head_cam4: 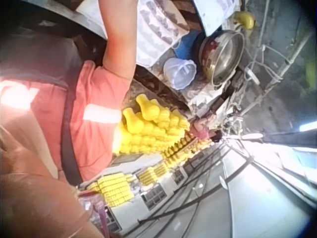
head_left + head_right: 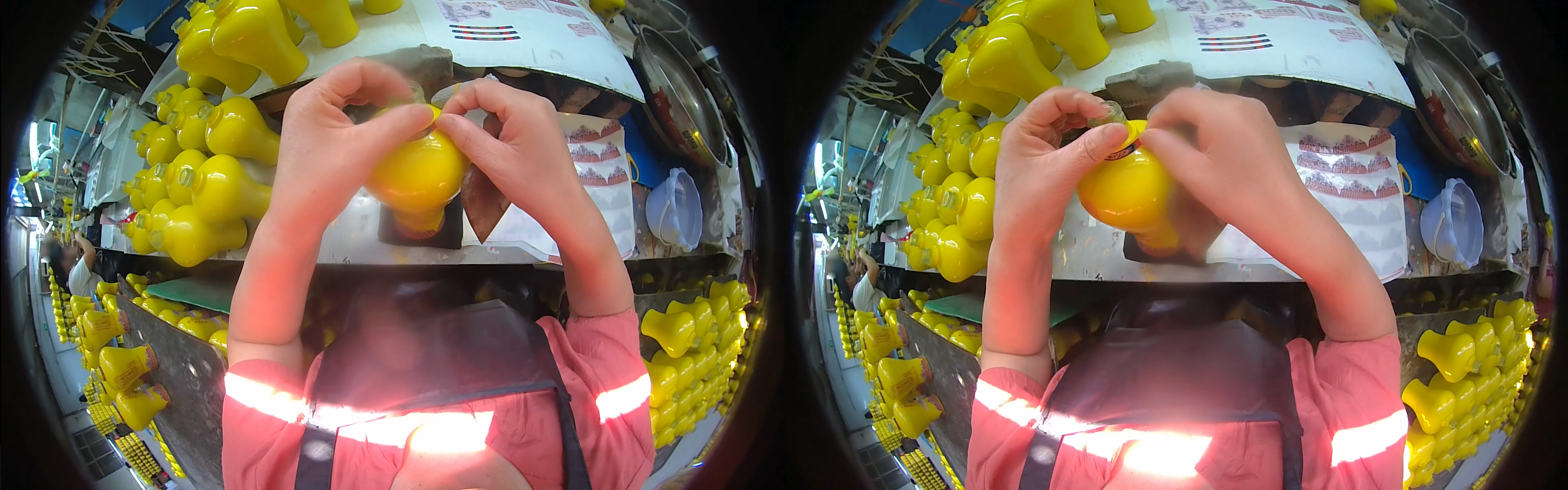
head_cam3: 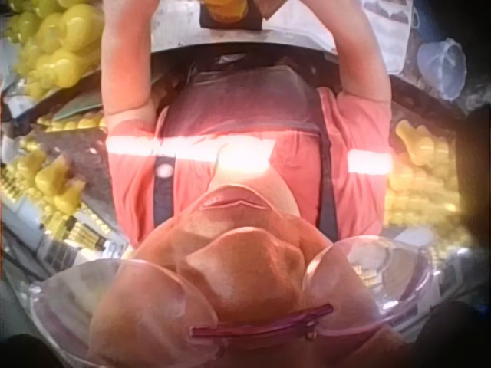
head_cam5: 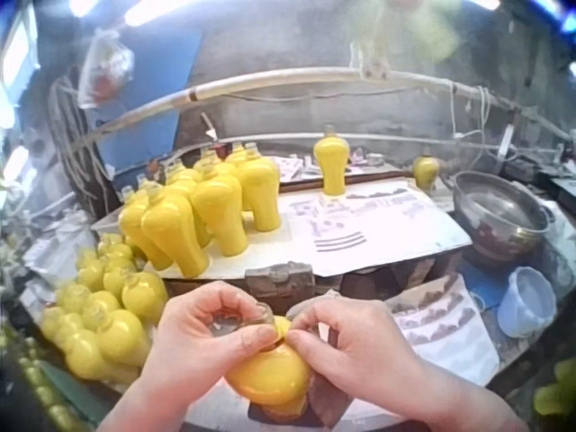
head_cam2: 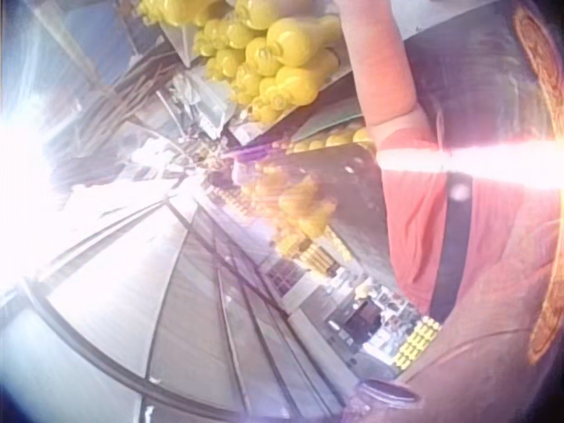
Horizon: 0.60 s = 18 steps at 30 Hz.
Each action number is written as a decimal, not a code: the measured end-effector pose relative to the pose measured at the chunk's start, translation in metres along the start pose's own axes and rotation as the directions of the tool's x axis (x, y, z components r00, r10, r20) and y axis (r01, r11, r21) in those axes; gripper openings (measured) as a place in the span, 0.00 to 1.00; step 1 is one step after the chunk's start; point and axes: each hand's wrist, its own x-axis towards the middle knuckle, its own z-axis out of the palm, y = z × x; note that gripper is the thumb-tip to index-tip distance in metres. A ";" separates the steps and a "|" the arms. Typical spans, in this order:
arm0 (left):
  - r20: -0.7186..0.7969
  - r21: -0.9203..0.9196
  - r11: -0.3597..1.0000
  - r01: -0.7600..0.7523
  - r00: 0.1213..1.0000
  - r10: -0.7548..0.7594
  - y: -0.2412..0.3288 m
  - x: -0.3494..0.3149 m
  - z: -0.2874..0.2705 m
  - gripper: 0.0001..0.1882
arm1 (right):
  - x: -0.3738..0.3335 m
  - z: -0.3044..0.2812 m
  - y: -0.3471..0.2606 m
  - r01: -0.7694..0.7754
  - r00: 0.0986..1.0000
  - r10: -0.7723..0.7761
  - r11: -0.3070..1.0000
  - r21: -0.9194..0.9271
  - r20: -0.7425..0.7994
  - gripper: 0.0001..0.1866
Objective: The person applies a decorative sticker to a yellow ceramic vase, smooths it with fingers, and then rubs the surface with a small abrasive pad. The person repeats this process on a second vase, applying a sticker and smoothing it before finishing with the abrasive pad.
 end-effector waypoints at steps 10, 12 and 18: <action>-0.055 -0.098 0.995 -0.008 0.999 0.003 0.004 -0.009 0.004 0.08 | -0.001 -0.003 -0.007 0.119 0.993 -0.118 0.985 -0.129 0.010 0.09; -0.045 0.052 0.994 -0.099 0.994 0.101 0.004 -0.008 0.004 0.08 | -0.001 -0.002 -0.008 0.148 0.989 -0.150 0.975 -0.166 -0.003 0.09; 0.015 0.026 0.997 -0.070 0.997 0.070 0.006 -0.009 -0.003 0.09 | -0.003 -0.005 -0.010 0.063 0.998 -0.060 0.988 -0.144 0.026 0.06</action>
